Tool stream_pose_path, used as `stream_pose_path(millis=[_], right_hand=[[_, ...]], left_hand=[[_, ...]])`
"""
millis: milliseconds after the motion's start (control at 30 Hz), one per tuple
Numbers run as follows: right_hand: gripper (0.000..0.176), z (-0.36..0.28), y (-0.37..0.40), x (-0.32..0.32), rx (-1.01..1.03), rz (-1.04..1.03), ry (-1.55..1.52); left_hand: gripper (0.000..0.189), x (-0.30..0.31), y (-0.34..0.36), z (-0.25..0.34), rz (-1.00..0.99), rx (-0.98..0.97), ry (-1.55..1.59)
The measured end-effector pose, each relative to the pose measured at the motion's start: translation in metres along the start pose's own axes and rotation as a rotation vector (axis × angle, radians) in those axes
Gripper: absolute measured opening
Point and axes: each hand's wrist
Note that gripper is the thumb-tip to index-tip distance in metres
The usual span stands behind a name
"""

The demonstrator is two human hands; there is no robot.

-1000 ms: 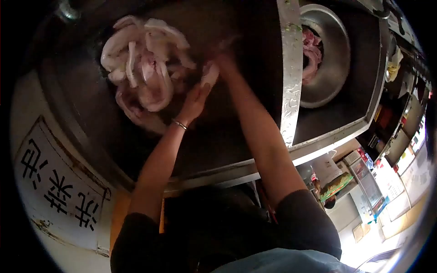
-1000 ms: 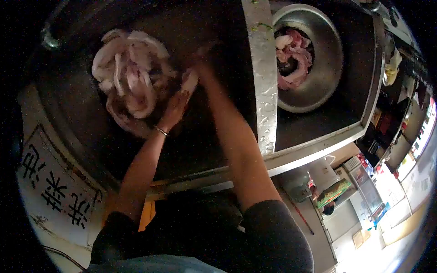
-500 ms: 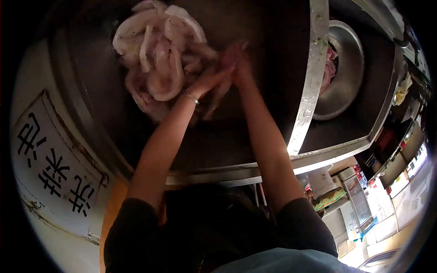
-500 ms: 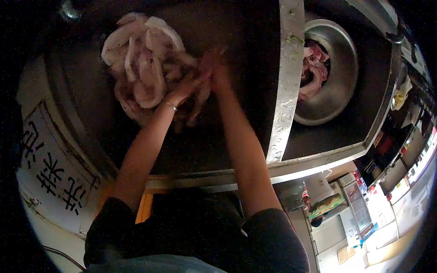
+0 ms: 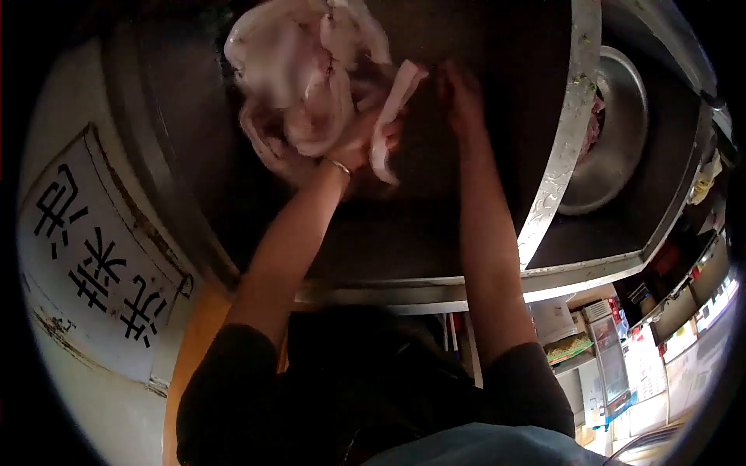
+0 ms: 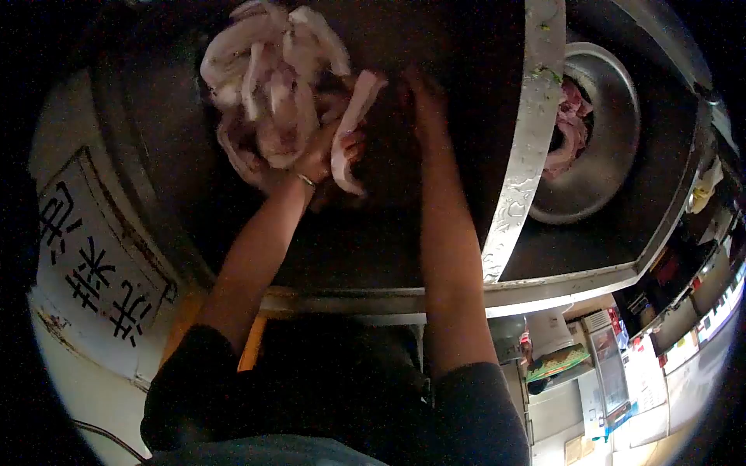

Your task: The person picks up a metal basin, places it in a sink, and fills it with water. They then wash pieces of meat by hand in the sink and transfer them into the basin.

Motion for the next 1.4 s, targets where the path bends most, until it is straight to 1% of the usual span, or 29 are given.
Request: stream_pose_path(millis=[33,67,133,167,233,267,333,367,433,567,633,667,733,867,933,967,1033,1067,1100,1133,1167,1233,1267,1300,1333,1367,1400], right_hand=[[0.034,0.002,0.007,-0.004,0.001,0.023,-0.030],[0.034,0.006,0.015,-0.007,-0.002,0.017,-0.029],[0.040,0.013,0.032,-0.012,0.211,-0.203,0.221],[0.040,0.014,0.039,-0.015,0.206,-0.208,0.219],[0.042,0.012,0.049,-0.019,0.049,-0.302,0.164],[0.042,0.014,0.047,-0.020,0.043,-0.305,0.159],[0.041,0.014,0.037,-0.024,0.013,-0.230,0.085],[0.041,0.012,0.036,-0.026,0.005,-0.235,0.077],[0.050,0.002,0.032,-0.030,-0.051,-0.212,0.062],[0.049,-0.015,0.032,-0.044,-0.009,-0.245,0.001],[0.046,-0.026,0.036,-0.047,-0.178,-0.302,-0.173],[0.046,-0.027,0.035,-0.047,-0.175,-0.303,-0.176],[0.050,-0.031,0.032,-0.045,-0.049,-0.312,-0.171],[0.052,-0.035,0.027,-0.032,-0.043,-0.338,-0.162],[0.052,-0.029,0.029,-0.025,-0.050,-0.298,-0.220],[0.052,-0.024,0.031,-0.024,-0.051,-0.294,-0.217],[0.051,-0.011,0.035,-0.021,0.034,-0.397,-0.278],[0.051,-0.001,0.034,-0.017,0.036,-0.397,-0.277],[0.054,0.012,0.033,-0.011,-0.077,-0.397,-0.136],[0.058,0.020,0.034,-0.008,-0.190,-0.393,0.005],[0.058,0.026,0.031,-0.009,-0.188,-0.393,0.005],[0.044,0.035,0.019,-0.015,-0.155,-0.162,-0.053],[0.044,0.049,0.005,-0.016,-0.150,-0.157,-0.054],[0.041,0.067,-0.015,-0.017,0.253,-0.049,0.235],[0.040,0.069,-0.028,-0.018,0.458,-0.003,0.381],[0.039,0.068,-0.038,-0.021,0.657,0.078,0.531],[0.040,0.065,-0.049,-0.023,0.536,0.068,0.549]], left_hand=[[0.022,-0.002,0.000,0.000,-0.067,0.060,0.086],[0.022,-0.005,0.000,0.000,-0.061,0.057,0.088],[0.021,-0.013,0.000,0.000,0.098,0.043,0.064],[0.021,-0.015,0.001,0.000,0.105,0.042,0.065],[0.022,-0.021,0.005,0.000,0.147,0.021,-0.038],[0.022,-0.025,0.008,0.002,0.155,0.022,-0.040],[0.020,-0.032,0.016,0.007,0.188,0.021,-0.239],[0.020,-0.030,0.018,0.007,0.199,0.022,-0.244],[0.021,-0.029,0.023,0.010,-0.104,0.030,-0.057],[0.023,-0.039,0.034,0.024,-0.097,0.009,0.024],[0.024,-0.048,0.040,0.032,-0.073,-0.067,-0.102],[0.024,-0.050,0.041,0.034,-0.074,-0.068,-0.106],[0.025,-0.055,0.039,0.036,-0.064,-0.060,-0.100],[0.027,-0.056,0.028,0.032,-0.090,-0.057,-0.150],[0.027,-0.055,0.022,0.028,-0.073,0.038,-0.105],[0.027,-0.054,0.019,0.024,-0.075,0.042,-0.102],[0.026,-0.049,0.012,0.018,-0.015,0.052,-0.063],[0.026,-0.041,0.004,0.015,-0.017,0.050,-0.064],[0.025,-0.031,-0.006,0.010,-0.033,0.111,0.033],[0.024,-0.035,-0.005,0.012,-0.048,0.173,0.130],[0.024,-0.039,-0.001,0.010,-0.050,0.172,0.130],[0.023,-0.051,0.011,0.004,0.321,-0.043,-0.342],[0.023,-0.044,0.005,-0.002,0.314,-0.042,-0.344],[0.021,-0.032,-0.005,-0.012,0.262,-0.014,-0.297],[0.019,-0.025,-0.011,-0.018,0.209,0.016,-0.249],[0.019,-0.030,-0.010,-0.016,0.197,0.020,-0.251],[0.018,-0.033,-0.007,-0.014,0.218,-0.049,-0.372]])
Point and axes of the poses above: each hand's wrist, its own y-axis away from the middle knuckle, its own x-axis out of the back of the hand, z = x × y, and after that the axes turned 14 degrees about z, right-handed
